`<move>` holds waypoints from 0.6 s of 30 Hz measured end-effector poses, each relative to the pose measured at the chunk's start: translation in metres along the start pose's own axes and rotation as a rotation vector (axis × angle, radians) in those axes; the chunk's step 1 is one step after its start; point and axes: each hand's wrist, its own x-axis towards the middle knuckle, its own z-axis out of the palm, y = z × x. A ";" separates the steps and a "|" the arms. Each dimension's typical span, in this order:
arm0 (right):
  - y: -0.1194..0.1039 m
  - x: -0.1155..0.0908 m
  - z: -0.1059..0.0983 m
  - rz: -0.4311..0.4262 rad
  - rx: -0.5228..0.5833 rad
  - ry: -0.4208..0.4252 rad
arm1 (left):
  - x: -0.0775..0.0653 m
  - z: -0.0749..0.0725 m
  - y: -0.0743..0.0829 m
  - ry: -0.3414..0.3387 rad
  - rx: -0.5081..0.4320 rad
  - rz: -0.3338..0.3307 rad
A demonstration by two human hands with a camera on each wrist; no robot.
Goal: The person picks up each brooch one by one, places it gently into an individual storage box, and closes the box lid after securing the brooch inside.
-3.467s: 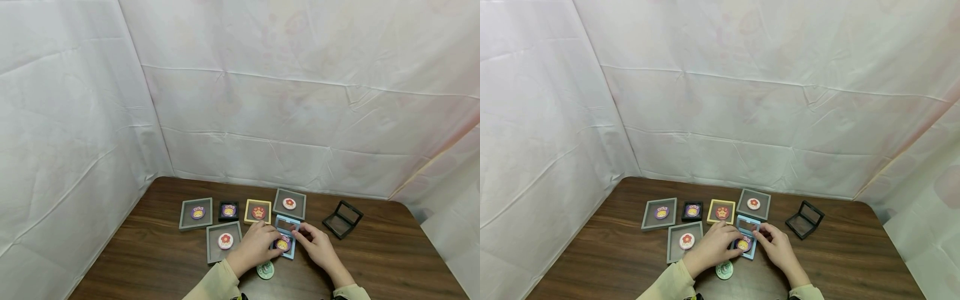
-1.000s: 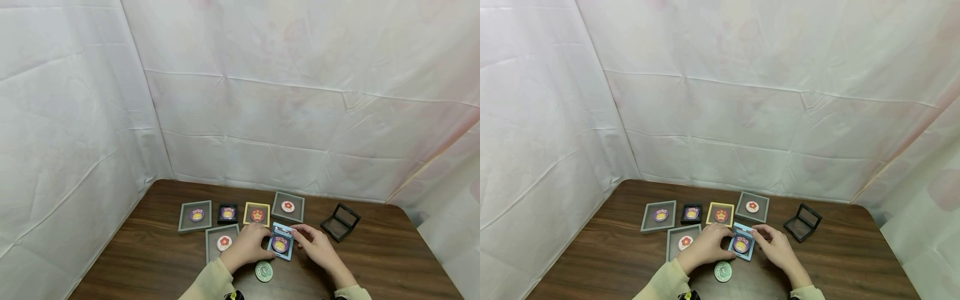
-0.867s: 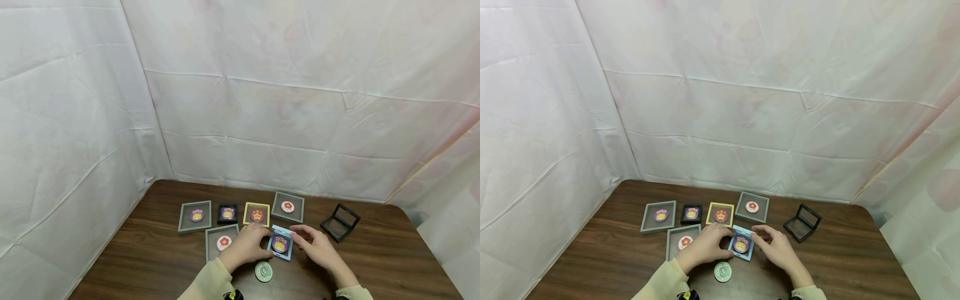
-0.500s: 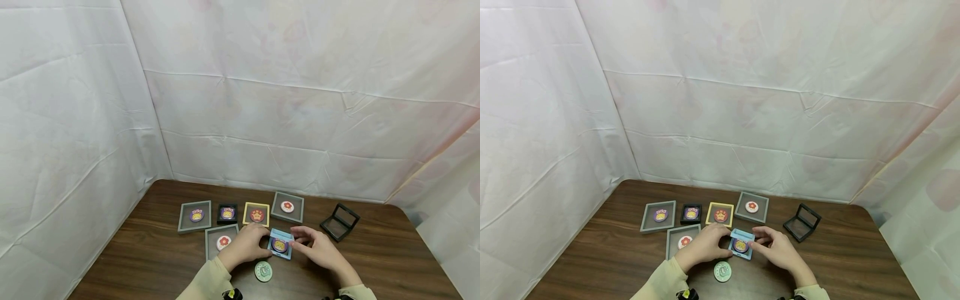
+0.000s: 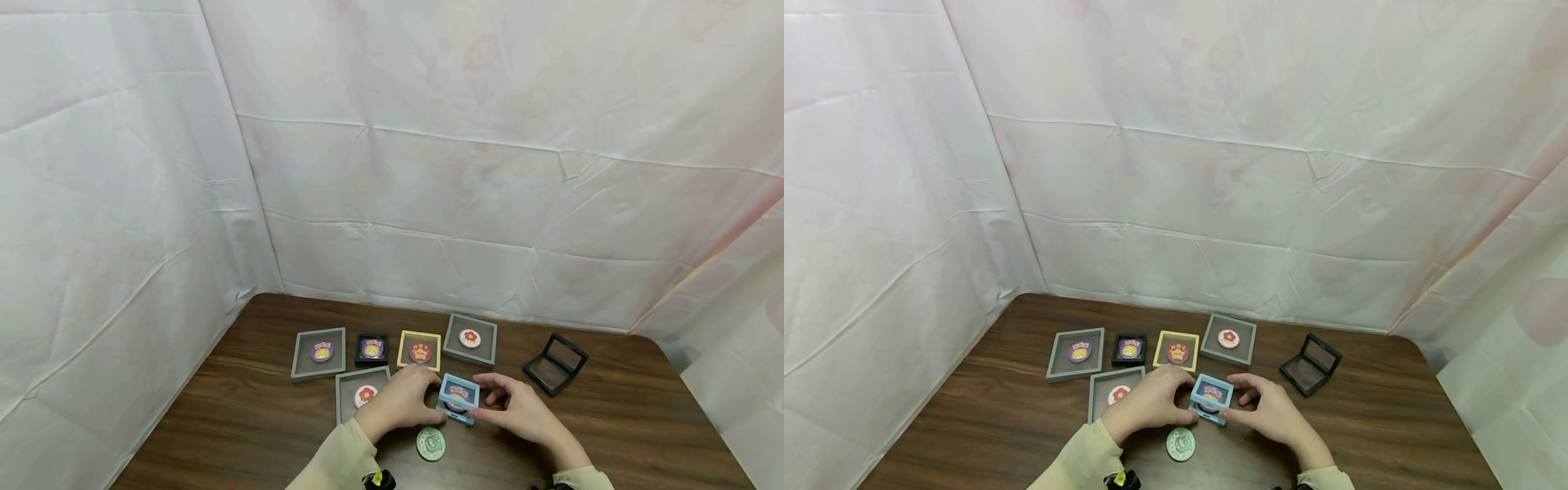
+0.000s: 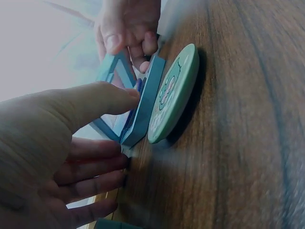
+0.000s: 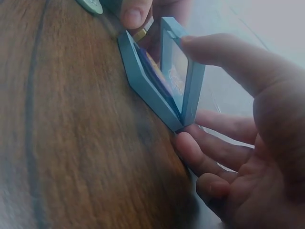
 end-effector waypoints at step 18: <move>0.000 -0.001 0.006 -0.147 -0.086 -0.024 | -0.006 -0.002 0.004 -0.024 0.093 -0.009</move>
